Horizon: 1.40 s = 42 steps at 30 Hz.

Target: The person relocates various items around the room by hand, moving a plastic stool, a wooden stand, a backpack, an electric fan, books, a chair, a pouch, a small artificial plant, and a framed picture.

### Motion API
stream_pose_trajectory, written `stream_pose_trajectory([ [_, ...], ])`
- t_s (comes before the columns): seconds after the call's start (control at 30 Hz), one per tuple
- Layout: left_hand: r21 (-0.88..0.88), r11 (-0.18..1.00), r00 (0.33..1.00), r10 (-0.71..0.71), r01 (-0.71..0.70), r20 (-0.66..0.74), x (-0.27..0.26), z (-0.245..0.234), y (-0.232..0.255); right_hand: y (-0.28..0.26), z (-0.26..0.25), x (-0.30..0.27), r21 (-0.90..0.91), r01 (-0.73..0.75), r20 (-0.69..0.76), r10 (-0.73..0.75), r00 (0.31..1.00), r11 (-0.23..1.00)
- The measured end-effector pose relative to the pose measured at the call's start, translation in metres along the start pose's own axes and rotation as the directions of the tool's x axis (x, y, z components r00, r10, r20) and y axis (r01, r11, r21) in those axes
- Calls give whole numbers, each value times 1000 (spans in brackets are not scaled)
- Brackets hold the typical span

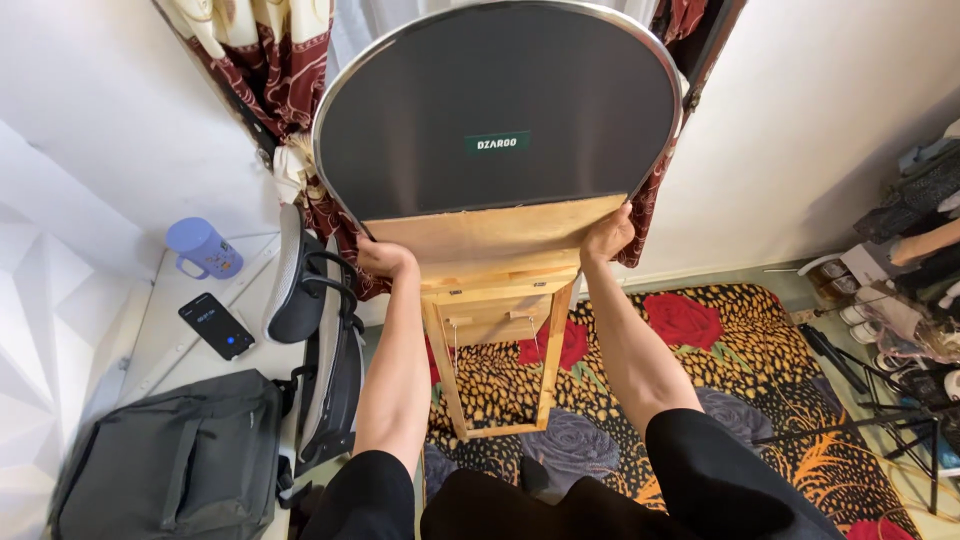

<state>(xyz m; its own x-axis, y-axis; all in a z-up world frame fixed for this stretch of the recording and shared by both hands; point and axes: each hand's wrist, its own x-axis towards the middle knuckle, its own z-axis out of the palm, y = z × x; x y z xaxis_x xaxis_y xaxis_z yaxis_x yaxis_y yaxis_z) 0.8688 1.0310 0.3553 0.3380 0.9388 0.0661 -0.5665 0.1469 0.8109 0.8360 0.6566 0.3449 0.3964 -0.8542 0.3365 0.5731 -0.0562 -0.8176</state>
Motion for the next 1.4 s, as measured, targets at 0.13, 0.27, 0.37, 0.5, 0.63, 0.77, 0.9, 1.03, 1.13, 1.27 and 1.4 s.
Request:
stream_pose_trajectory([
  [0.13,280,960,996,-6,30,-87,4,4,-6,-1,13,7,-55,-143,-171,132,976,988],
  [0.27,336,942,998,34,-12,-60,2,2,-14,-14,11,11,-59,-195,-175,182,968,979],
  [0.37,363,931,997,60,-37,-53,-4,7,-21,-16,2,22,-47,-213,-200,200,959,976],
  [0.5,282,959,999,42,-35,-19,-19,17,-18,-12,-17,35,280,-148,-85,178,980,948],
  [0.63,215,976,1000,19,-21,12,-48,43,-11,-38,-42,57,219,-128,-149,163,975,967],
  [0.77,144,979,983,-158,143,97,-99,60,30,-81,-82,75,238,-19,-233,76,969,971],
  [0.9,103,980,950,-193,172,246,-153,75,93,-129,-134,80,242,-59,-261,123,957,969],
  [1.03,-2,935,872,-331,356,360,-194,83,112,-169,-188,84,255,76,-315,8,949,964],
  [1.13,37,916,830,-378,399,410,-234,84,116,-198,-233,85,218,137,-375,-47,926,966],
  [1.27,160,903,741,-421,399,524,-297,80,126,-238,-297,86,192,248,-437,-144,888,950],
  [1.4,223,893,661,-440,390,607,-373,75,128,-274,-368,91,148,341,-512,-223,830,928],
])
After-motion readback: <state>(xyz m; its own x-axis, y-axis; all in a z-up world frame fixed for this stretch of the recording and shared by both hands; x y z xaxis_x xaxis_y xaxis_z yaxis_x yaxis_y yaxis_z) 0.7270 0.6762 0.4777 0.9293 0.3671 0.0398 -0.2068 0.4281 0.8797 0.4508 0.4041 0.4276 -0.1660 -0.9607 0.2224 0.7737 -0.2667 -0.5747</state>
